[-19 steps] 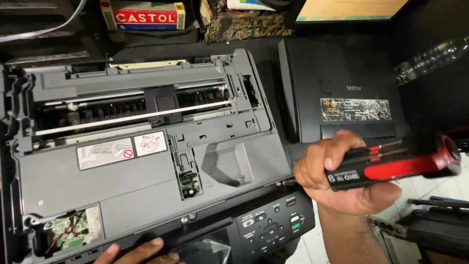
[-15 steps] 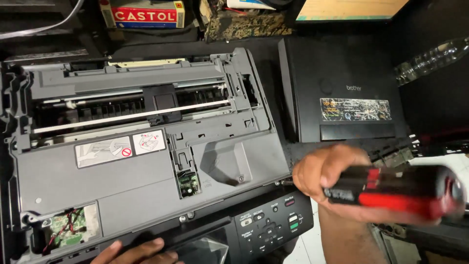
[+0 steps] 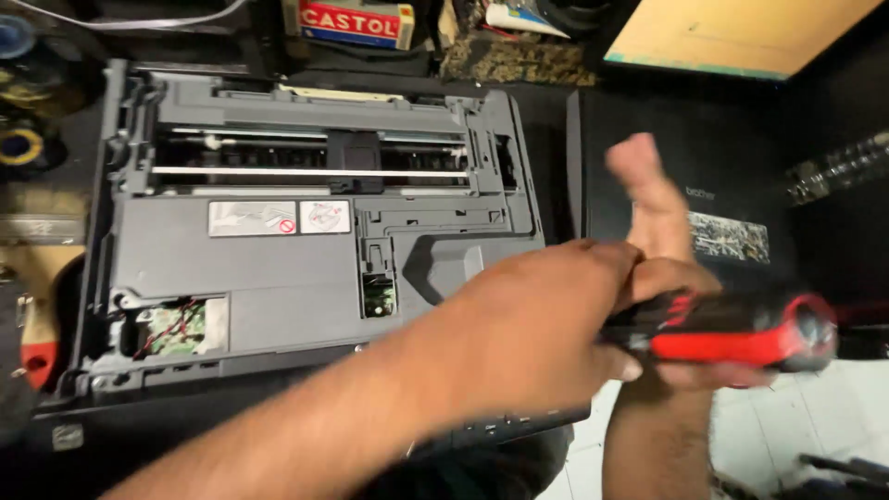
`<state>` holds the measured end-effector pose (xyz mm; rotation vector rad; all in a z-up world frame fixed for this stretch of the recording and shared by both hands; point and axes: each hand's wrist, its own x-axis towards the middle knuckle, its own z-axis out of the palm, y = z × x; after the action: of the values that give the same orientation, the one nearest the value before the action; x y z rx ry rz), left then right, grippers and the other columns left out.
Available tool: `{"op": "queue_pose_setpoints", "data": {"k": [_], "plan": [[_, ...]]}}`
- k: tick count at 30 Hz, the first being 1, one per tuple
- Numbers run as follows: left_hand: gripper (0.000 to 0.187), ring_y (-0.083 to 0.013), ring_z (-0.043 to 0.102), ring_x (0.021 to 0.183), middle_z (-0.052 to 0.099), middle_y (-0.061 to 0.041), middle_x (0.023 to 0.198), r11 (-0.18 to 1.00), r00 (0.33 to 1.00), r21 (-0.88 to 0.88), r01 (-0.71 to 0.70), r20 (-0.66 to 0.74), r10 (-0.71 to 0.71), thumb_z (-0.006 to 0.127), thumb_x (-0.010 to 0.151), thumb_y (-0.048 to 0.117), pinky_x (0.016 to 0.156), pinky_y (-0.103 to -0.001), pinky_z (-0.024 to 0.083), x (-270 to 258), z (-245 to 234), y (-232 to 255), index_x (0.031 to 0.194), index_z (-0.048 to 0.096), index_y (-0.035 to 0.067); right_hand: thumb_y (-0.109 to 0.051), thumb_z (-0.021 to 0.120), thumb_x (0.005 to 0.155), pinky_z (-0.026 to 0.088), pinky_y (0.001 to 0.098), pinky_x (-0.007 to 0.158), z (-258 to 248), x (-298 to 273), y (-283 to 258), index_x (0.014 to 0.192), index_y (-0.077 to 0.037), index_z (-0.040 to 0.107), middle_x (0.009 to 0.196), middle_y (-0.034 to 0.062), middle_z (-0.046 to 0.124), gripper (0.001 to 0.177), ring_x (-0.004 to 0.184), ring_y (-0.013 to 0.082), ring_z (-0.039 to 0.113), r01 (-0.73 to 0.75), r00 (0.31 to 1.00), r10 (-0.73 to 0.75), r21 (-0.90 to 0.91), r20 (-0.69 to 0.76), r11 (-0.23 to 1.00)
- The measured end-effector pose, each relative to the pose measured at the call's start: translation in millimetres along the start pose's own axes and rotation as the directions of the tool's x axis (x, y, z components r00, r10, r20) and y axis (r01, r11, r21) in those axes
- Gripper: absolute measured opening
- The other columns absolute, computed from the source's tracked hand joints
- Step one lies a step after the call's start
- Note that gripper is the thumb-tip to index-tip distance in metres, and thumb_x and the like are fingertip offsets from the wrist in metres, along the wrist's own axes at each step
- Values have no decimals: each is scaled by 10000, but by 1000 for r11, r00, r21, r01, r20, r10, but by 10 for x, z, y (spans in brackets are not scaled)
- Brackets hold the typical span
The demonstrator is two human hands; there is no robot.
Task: The person uses a red and black multi-bit screwdriver to remove screws from the top and front panels of a Brother DCP-J125 printer. They detach the control panel assembly and place it aside, then continue to unscrew fasteners from the printer's chassis.
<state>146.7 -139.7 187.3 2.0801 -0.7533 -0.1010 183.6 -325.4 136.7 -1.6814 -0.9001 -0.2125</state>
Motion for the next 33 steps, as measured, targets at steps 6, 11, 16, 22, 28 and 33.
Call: {"op": "queue_pose_setpoints", "data": {"k": [6,11,16,22,28,33], "plan": [[370,-177,642,749,672,-16,787,924,918,-342,171,396,-23,728,791,357,650,-327,471,267,130,-202,1026,656,81,-872,243,1120,-129,735,1429,-320,-112,-191,1032,-211,615,1714,334,179,764,1705,463,37,129,988,-116,-125,105,984],[330,-176,671,768,729,-25,782,941,923,-279,191,378,-75,736,791,404,707,-315,513,245,61,-194,989,708,141,-373,543,1004,424,566,1364,-86,-240,-584,1407,-80,392,1496,335,503,520,1492,465,538,-88,990,74,-111,-117,990],[394,-227,653,726,682,-57,741,954,946,-289,83,323,16,729,779,455,654,-358,494,224,207,-351,893,648,87,-685,534,1114,646,488,1158,-120,-372,-415,1358,-129,373,984,121,621,627,927,297,743,40,955,-93,-188,-282,981],[669,-302,737,1031,741,-124,1137,886,969,-423,-190,64,238,567,797,545,858,-382,550,145,229,-318,1263,587,65,-725,584,1120,468,565,1347,-251,-266,-317,1298,-155,508,1087,162,686,602,1190,404,715,82,990,-82,-2,-117,997],[618,-359,714,850,727,-114,935,962,974,-231,-147,134,181,425,867,599,722,-455,528,68,253,-225,1229,553,115,-217,745,846,504,476,1112,-635,-263,483,1437,-67,432,1324,258,554,685,1268,405,597,-342,850,179,-259,-495,903],[563,-348,715,784,716,-111,833,976,965,-144,-163,181,188,472,901,551,696,-458,530,41,303,-173,1263,550,128,-423,872,729,241,571,1187,-411,-218,1023,1623,-39,162,1642,282,260,1205,1516,442,238,-522,802,436,-835,-409,175]]}}
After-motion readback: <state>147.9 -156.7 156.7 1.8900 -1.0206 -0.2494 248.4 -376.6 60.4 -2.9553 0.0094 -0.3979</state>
